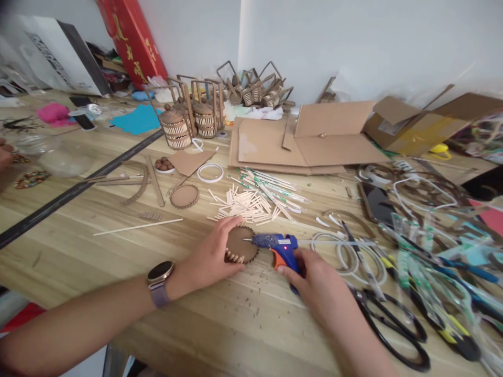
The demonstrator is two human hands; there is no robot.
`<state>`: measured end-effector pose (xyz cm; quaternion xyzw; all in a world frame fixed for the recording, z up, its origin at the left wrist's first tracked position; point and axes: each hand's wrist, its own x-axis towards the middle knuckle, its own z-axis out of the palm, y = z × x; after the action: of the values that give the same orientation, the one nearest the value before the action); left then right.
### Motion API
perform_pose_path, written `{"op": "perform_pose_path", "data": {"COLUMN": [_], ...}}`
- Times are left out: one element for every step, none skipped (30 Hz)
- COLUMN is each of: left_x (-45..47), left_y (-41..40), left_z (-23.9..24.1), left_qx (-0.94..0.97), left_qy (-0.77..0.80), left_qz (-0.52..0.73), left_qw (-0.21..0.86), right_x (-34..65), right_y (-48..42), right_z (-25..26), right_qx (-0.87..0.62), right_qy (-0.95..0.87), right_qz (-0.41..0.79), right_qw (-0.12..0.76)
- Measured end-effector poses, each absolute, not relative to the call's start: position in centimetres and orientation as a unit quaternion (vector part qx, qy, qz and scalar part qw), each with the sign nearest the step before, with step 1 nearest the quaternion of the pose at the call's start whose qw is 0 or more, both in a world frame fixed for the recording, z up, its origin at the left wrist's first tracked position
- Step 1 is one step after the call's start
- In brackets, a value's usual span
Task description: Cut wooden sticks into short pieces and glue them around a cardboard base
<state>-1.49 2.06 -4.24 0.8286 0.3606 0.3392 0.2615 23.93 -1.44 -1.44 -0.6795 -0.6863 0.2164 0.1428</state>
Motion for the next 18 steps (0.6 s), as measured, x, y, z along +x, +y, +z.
{"op": "perform_pose_path", "data": {"left_x": [-1.5,-1.6,-1.6,-1.7,-1.7,-1.8,-1.9,-2.0,-2.1,-2.2,-2.2,-2.3,-2.3,-2.4,-2.4,-2.4,-2.4,-2.4], "left_y": [2.1,2.1,2.1,2.1,2.1,2.2,2.2,2.3,2.4,2.4,2.5,2.5,2.6,2.6,2.6,2.6,2.6,2.6], "left_z": [-4.3,-4.3,-4.4,-4.4,-4.4,-4.3,-4.3,-4.2,-4.2,-4.1,-4.1,-4.0,-4.0,-3.9,-3.9,-3.9,-3.9,-3.8], "left_qx": [0.829,0.829,0.83,0.831,0.832,0.835,0.837,0.839,0.841,0.844,0.848,0.852,0.856,0.859,0.86,0.861,0.86,0.858], "left_qy": [0.362,0.362,0.362,0.362,0.361,0.359,0.359,0.359,0.359,0.358,0.357,0.354,0.351,0.348,0.347,0.348,0.35,0.354], "left_qz": [0.339,0.339,0.338,0.336,0.333,0.329,0.325,0.321,0.317,0.313,0.309,0.307,0.304,0.302,0.299,0.297,0.295,0.293], "left_qw": [0.259,0.257,0.257,0.257,0.257,0.258,0.257,0.255,0.251,0.247,0.241,0.235,0.229,0.225,0.224,0.224,0.227,0.231], "right_x": [24.0,24.1,24.1,24.2,24.2,24.1,24.0,23.8,23.6,23.4,23.1,22.9,22.7,22.5,22.4,22.4,22.3,22.4], "right_y": [-1.4,-1.3,-1.3,-1.3,-1.3,-1.3,-1.3,-1.3,-1.4,-1.4,-1.5,-1.5,-1.6,-1.6,-1.7,-1.8,-1.9,-2.0], "right_z": [-1.6,-1.6,-1.6,-1.5,-1.3,-1.2,-1.0,-0.8,-0.7,-0.5,-0.2,0.0,0.2,0.4,0.5,0.6,0.6,0.5], "right_qx": [-0.677,-0.674,-0.672,-0.671,-0.671,-0.673,-0.675,-0.675,-0.674,-0.668,-0.661,-0.654,-0.647,-0.642,-0.642,-0.646,-0.65,-0.653], "right_qy": [-0.686,-0.686,-0.686,-0.684,-0.681,-0.674,-0.664,-0.652,-0.64,-0.628,-0.617,-0.605,-0.592,-0.575,-0.555,-0.534,-0.513,-0.495], "right_qz": [0.224,0.233,0.24,0.246,0.254,0.262,0.271,0.284,0.298,0.314,0.329,0.346,0.362,0.376,0.387,0.395,0.402,0.409], "right_qw": [0.143,0.143,0.142,0.142,0.146,0.156,0.173,0.194,0.22,0.246,0.272,0.295,0.317,0.339,0.36,0.377,0.391,0.402]}}
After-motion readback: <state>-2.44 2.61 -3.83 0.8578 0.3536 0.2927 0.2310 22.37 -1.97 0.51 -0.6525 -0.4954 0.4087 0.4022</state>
